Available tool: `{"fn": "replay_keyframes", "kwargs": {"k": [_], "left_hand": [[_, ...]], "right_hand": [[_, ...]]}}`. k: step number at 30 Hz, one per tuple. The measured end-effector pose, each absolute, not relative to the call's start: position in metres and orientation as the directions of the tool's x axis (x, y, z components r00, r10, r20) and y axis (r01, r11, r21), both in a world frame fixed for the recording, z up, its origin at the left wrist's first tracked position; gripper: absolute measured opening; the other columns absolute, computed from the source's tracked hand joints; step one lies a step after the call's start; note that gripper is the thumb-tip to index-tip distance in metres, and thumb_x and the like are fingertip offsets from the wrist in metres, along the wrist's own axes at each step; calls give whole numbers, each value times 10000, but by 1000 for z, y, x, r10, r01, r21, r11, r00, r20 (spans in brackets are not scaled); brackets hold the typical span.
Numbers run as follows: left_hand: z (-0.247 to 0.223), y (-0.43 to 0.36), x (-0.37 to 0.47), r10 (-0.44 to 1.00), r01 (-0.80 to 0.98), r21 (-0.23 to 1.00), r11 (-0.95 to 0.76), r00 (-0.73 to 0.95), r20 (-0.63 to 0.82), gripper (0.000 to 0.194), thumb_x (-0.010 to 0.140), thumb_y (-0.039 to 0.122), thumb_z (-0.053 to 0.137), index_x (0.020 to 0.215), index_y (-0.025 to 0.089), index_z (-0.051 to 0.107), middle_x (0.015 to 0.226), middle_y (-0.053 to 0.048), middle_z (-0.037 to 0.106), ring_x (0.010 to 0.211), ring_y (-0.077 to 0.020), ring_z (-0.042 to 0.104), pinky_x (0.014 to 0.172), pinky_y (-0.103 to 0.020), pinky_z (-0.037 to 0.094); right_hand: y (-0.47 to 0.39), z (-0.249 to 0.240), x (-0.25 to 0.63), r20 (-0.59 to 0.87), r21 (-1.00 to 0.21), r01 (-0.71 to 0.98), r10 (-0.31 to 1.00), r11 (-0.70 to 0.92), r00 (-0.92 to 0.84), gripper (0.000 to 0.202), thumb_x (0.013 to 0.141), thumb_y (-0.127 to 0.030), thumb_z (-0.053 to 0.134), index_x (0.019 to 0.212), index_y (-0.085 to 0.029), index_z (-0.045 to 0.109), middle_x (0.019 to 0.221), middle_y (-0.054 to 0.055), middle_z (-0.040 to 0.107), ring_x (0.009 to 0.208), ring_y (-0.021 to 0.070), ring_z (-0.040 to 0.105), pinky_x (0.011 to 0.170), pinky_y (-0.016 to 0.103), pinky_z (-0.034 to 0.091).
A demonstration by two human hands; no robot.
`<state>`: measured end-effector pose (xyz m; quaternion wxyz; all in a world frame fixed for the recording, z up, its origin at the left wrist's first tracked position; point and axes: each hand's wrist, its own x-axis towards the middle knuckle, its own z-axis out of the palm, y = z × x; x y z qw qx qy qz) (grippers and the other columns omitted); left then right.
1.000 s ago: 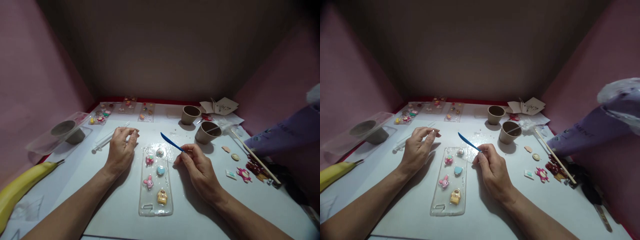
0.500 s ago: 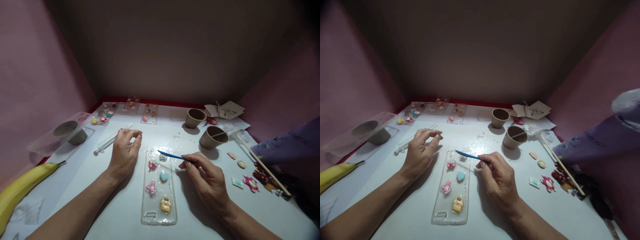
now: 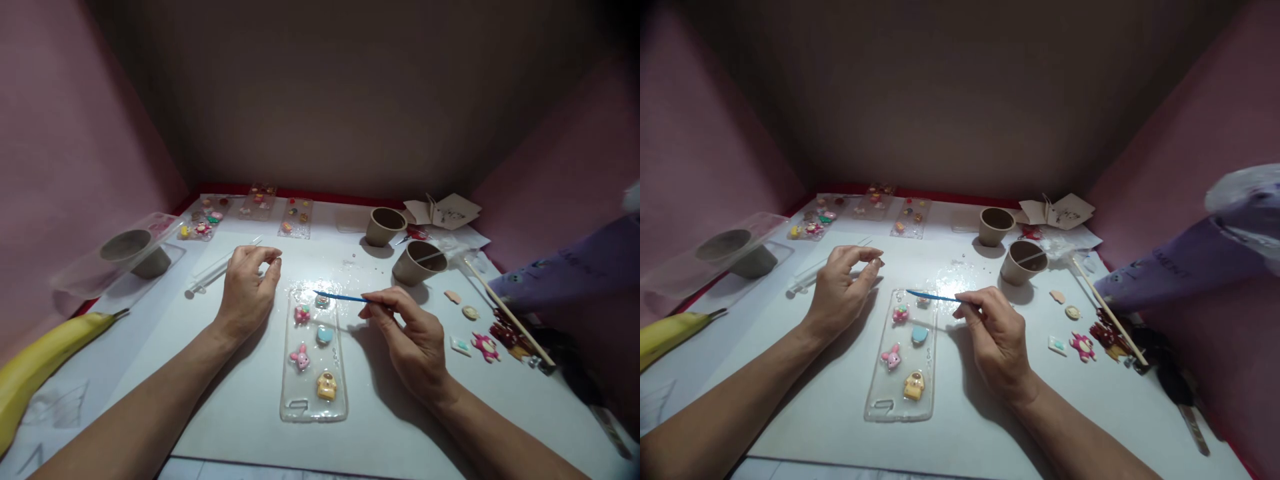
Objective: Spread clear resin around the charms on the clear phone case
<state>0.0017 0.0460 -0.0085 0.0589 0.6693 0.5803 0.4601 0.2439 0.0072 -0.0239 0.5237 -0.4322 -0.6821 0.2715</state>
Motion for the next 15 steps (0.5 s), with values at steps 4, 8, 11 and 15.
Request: {"fn": "replay_keyframes", "kwargs": {"k": [4,8,11,15], "left_hand": [[-9,47,2,826,737,596,-318,-93,555,143,865,186,561,958,183,670,920,-56,650,969,-220,580,860,-426,494],[-8,47,1,827,743,592,-313,-94,554,145,863,199,559,956,191,669,923,-49,652,973,-215,583,866,-410,493],[-7,47,1,838,738,610,-290,-112,534,144,858,204,561,954,202,667,932,-46,648,990,-215,582,859,-393,497],[-6,47,1,853,732,628,-265,-126,506,144,853,207,560,951,205,666,933,-50,643,996,-217,579,816,-372,509]], "right_hand": [[7,-25,244,399,-884,257,917,390,-20,135,949,-221,526,1003,-244,647,791,-3,647,771,146,601,730,327,479],[8,-26,244,371,-904,216,928,369,-34,144,957,-253,505,1022,-243,633,814,4,653,807,161,605,749,348,485],[8,-25,243,351,-914,201,935,352,-41,149,958,-271,497,1026,-237,625,816,10,655,801,165,610,724,348,493],[8,-22,242,332,-925,183,942,334,-37,137,959,-280,499,1025,-234,609,784,3,673,782,156,627,737,340,512]]}}
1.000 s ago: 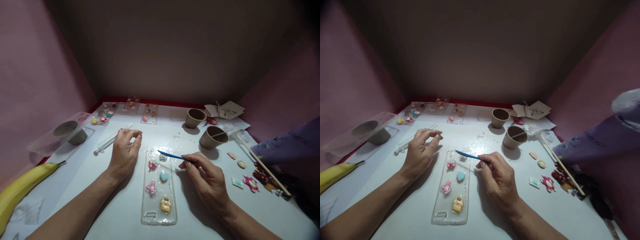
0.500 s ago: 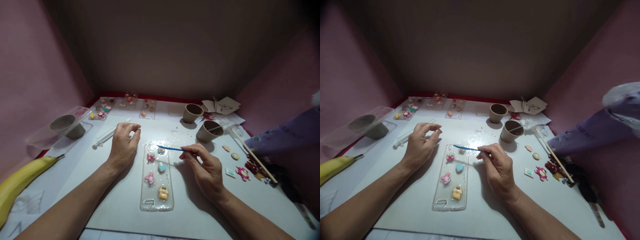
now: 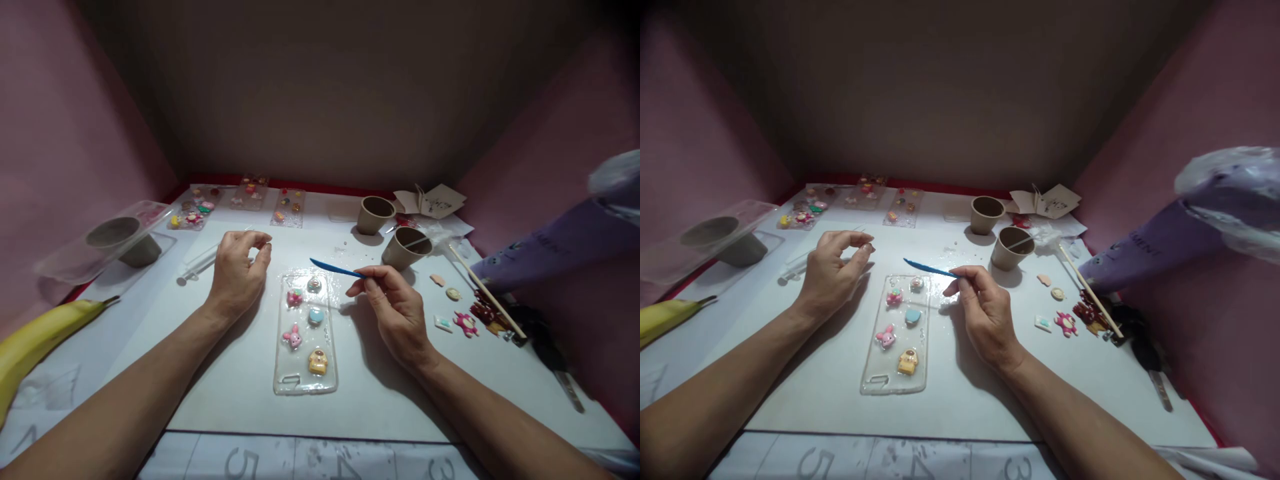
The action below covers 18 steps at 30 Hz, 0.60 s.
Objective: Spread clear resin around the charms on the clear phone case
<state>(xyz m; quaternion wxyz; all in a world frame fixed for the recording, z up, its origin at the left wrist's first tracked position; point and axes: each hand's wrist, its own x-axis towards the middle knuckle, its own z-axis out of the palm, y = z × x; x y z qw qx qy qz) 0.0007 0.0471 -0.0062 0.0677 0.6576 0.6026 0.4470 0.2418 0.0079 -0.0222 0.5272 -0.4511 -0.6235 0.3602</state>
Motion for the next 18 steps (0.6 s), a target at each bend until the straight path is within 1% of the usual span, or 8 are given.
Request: {"fn": "replay_keyframes", "kwargs": {"k": [4,8,10,14,16,18], "left_hand": [[-4,46,1,865,736,627,-256,-114,488,158,842,207,550,950,194,664,939,-67,638,1009,-236,566,815,-402,513],[-3,45,1,909,686,673,-276,-42,415,223,806,175,522,978,215,659,994,-73,634,1066,-247,543,790,-394,521],[-4,45,0,917,658,688,-307,10,400,268,784,144,491,979,224,655,1015,-67,632,1099,-242,529,836,-399,514],[-5,46,0,917,654,665,-361,119,381,305,761,126,449,968,230,647,970,-43,644,1100,-241,522,976,-460,444],[-5,46,0,923,650,670,-359,139,359,305,757,132,441,963,230,645,957,-44,645,1085,-248,524,982,-479,433],[-5,46,0,929,648,678,-347,136,345,303,751,133,440,950,232,645,962,-50,645,1073,-255,527,974,-488,436]], "right_hand": [[7,-21,240,304,-938,160,952,307,-46,140,965,-307,487,1052,-231,567,777,1,696,785,159,657,736,340,537],[6,-21,239,291,-930,211,954,301,-77,152,978,-335,457,1060,-230,531,821,15,715,811,167,672,750,355,537],[7,-21,238,292,-918,250,951,307,-99,156,983,-340,442,1055,-227,523,854,28,722,825,172,674,751,359,528],[7,-20,237,296,-880,353,948,318,-116,155,984,-349,434,1026,-226,519,939,54,731,869,190,664,791,396,505],[7,-19,237,298,-860,398,947,319,-117,152,982,-355,435,1003,-229,517,970,61,733,888,201,655,805,418,499],[7,-19,238,295,-858,404,948,317,-118,156,980,-365,434,985,-231,515,985,65,732,899,208,649,797,425,507]]}}
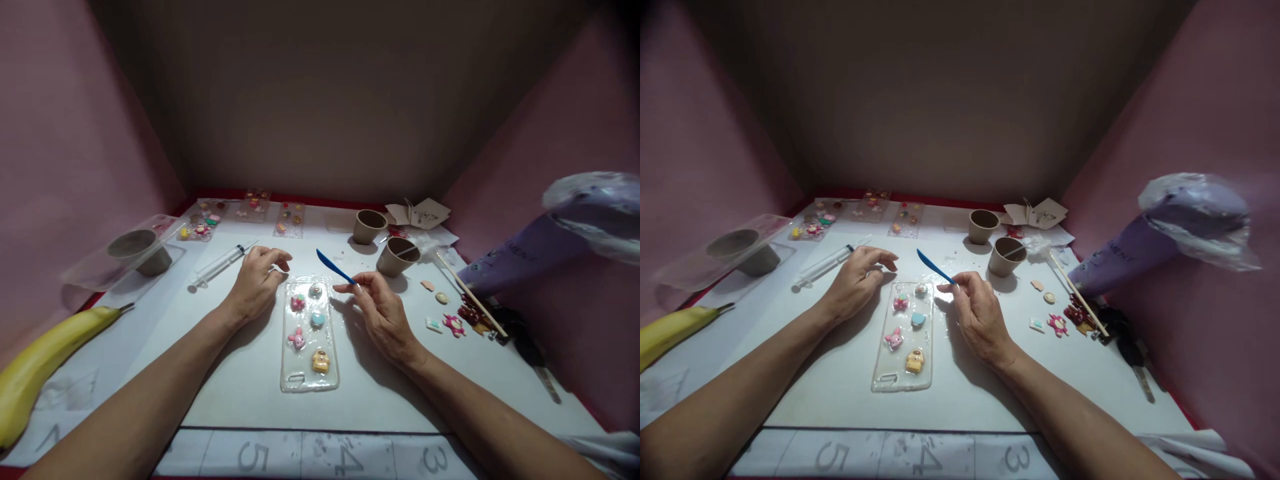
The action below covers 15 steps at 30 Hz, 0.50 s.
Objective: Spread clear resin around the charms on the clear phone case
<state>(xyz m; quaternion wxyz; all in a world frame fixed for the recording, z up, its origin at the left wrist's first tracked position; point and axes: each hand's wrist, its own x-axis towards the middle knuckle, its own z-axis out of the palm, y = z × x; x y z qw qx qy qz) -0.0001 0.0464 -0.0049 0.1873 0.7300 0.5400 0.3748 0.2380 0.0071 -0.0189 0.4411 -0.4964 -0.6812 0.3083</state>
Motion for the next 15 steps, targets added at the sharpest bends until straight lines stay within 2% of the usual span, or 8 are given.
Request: {"fn": "replay_keyframes", "kwargs": {"k": [6,15], "left_hand": [[-2,46,0,924,643,674,-362,152,351,356,706,60,411,915,236,639,951,-44,654,1031,-241,542,977,-481,435],[-2,45,2,927,653,664,-364,189,323,316,721,74,427,886,233,644,964,-50,646,1036,-251,525,997,-513,410]], "right_hand": [[7,-19,238,296,-896,322,952,306,-81,187,957,-405,465,978,-233,532,917,63,730,865,213,657,778,438,550],[10,-23,238,283,-891,344,955,295,-88,191,969,-401,447,1001,-228,523,976,72,745,980,231,666,949,540,474]]}}
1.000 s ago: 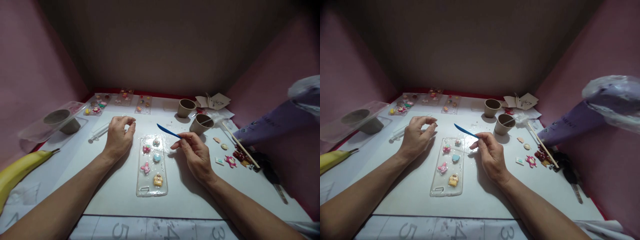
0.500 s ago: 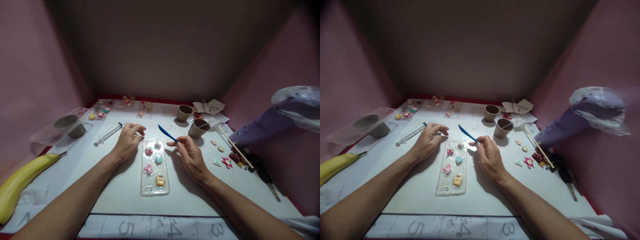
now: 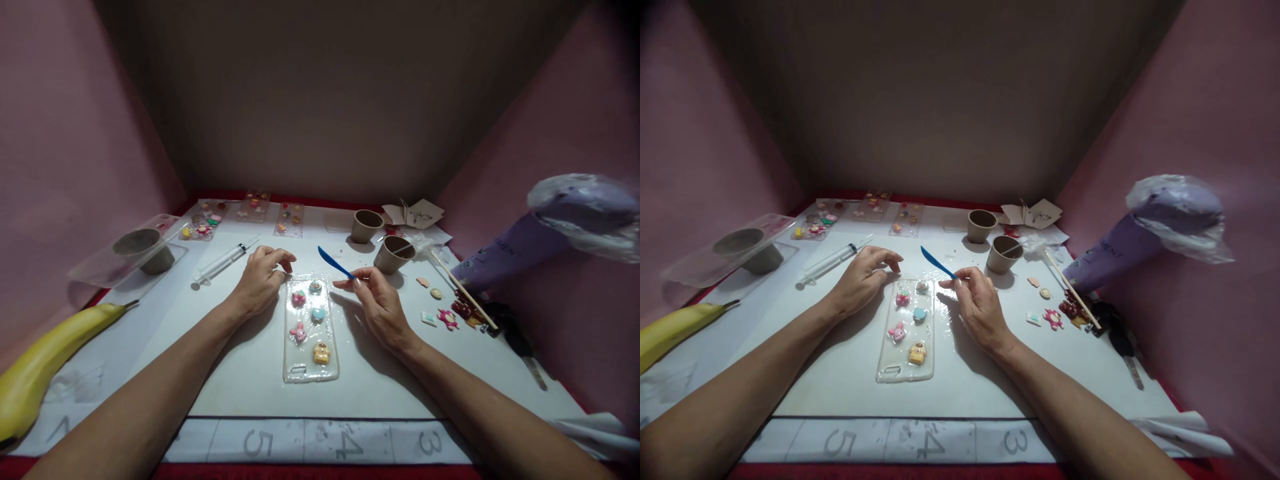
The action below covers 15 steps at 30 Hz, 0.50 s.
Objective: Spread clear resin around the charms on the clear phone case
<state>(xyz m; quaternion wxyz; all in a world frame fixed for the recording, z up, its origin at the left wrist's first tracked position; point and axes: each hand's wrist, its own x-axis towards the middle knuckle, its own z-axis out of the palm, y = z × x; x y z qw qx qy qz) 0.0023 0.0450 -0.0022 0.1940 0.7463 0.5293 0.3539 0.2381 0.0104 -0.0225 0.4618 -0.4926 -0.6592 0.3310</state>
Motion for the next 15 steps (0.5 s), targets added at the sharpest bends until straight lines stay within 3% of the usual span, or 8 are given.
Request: {"fn": "replay_keyframes", "kwargs": {"k": [15], "left_hand": [[-7,47,2,919,673,633,-384,209,335,366,722,65,417,942,240,651,866,-39,657,1014,-256,541,955,-497,423]], "right_hand": [[11,-24,238,283,-889,340,952,307,-119,189,970,-409,453,989,-230,513,940,46,753,968,224,678,929,506,480]]}}
